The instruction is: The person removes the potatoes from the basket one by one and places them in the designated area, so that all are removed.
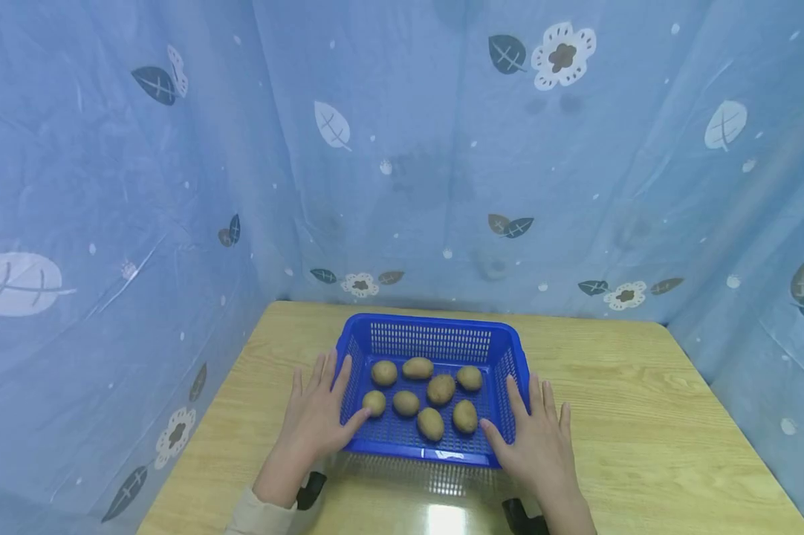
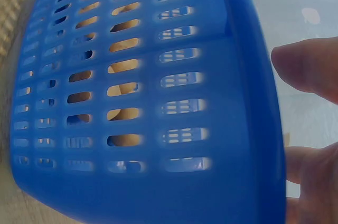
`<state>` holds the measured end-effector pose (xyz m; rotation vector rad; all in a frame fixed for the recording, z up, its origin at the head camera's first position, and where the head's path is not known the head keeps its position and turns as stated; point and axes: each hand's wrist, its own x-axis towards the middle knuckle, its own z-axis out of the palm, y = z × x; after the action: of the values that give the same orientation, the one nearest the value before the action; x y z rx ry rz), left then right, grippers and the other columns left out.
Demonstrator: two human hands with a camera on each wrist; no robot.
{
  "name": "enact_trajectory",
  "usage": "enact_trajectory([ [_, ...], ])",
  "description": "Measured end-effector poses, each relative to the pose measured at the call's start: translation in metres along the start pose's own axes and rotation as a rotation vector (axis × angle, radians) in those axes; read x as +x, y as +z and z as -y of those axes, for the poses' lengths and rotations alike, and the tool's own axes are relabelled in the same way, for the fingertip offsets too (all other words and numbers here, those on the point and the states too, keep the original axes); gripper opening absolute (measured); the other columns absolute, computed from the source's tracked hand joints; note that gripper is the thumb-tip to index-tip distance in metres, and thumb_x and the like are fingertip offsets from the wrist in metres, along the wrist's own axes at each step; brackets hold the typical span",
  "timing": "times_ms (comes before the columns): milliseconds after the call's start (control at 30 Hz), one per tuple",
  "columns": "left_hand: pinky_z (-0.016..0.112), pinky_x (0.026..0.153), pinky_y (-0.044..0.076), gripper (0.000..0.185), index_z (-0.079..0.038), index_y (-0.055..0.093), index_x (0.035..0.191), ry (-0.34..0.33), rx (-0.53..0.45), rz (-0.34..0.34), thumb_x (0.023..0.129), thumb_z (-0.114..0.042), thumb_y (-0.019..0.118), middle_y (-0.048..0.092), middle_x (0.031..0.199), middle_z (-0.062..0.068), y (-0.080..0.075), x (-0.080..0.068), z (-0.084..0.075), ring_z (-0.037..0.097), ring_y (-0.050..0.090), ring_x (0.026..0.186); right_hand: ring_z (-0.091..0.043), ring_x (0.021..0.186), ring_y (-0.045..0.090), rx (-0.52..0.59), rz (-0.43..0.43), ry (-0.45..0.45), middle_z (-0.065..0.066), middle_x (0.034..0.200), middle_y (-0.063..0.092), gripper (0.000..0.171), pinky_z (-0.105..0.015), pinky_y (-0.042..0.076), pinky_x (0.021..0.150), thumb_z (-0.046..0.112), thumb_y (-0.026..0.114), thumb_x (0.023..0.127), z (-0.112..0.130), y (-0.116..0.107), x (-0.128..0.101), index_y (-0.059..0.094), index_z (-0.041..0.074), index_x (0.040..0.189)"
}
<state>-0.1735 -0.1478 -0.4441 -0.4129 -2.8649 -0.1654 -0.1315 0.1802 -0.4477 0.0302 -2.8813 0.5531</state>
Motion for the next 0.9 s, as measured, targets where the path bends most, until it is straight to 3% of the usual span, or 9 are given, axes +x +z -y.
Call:
enact_trajectory([
  [367, 0.066, 0.110, 0.014, 0.086, -0.008, 0.025, 0.150, -0.004, -0.016, -0.001, 0.087, -0.060, 0.052, 0.014, 0.157, 0.018, 0.000, 0.001, 0.001, 0.035, 0.014, 0.145, -0.047, 0.142, 0.008, 0.002, -0.018, -0.004, -0.027, 0.154, 0.014, 0.082, -0.068, 0.002, 0.109, 0.058, 0.054, 0.087, -0.002, 0.003, 0.001, 0.030, 0.010, 0.148],
  [567, 0.065, 0.109, 0.019, 0.086, -0.003, 0.025, 0.148, -0.014, -0.034, -0.065, 0.087, -0.055, 0.056, 0.022, 0.154, 0.022, 0.001, 0.004, 0.004, 0.037, 0.021, 0.143, -0.047, 0.141, 0.012, 0.028, -0.040, -0.002, -0.027, 0.154, 0.016, 0.083, -0.067, 0.008, 0.110, 0.057, 0.056, 0.087, -0.002, 0.002, 0.001, 0.028, 0.009, 0.149],
  [733, 0.062, 0.107, 0.027, 0.085, 0.005, 0.027, 0.145, -0.058, -0.047, -0.114, 0.088, -0.049, 0.058, 0.031, 0.149, 0.025, 0.002, 0.004, 0.008, 0.037, 0.030, 0.139, -0.048, 0.140, 0.017, 0.059, -0.077, -0.013, -0.028, 0.152, 0.021, 0.081, -0.066, 0.014, 0.109, 0.052, 0.059, 0.086, -0.003, 0.001, 0.000, 0.031, 0.006, 0.147],
  [900, 0.058, 0.104, 0.034, 0.084, 0.009, 0.027, 0.144, -0.119, -0.080, -0.104, 0.089, -0.047, 0.057, 0.031, 0.148, 0.028, 0.004, 0.002, 0.012, 0.040, 0.037, 0.134, -0.048, 0.138, 0.020, 0.079, -0.107, -0.019, -0.028, 0.151, 0.023, 0.080, -0.065, 0.019, 0.108, 0.048, 0.061, 0.087, -0.003, 0.002, -0.001, 0.031, 0.003, 0.146],
])
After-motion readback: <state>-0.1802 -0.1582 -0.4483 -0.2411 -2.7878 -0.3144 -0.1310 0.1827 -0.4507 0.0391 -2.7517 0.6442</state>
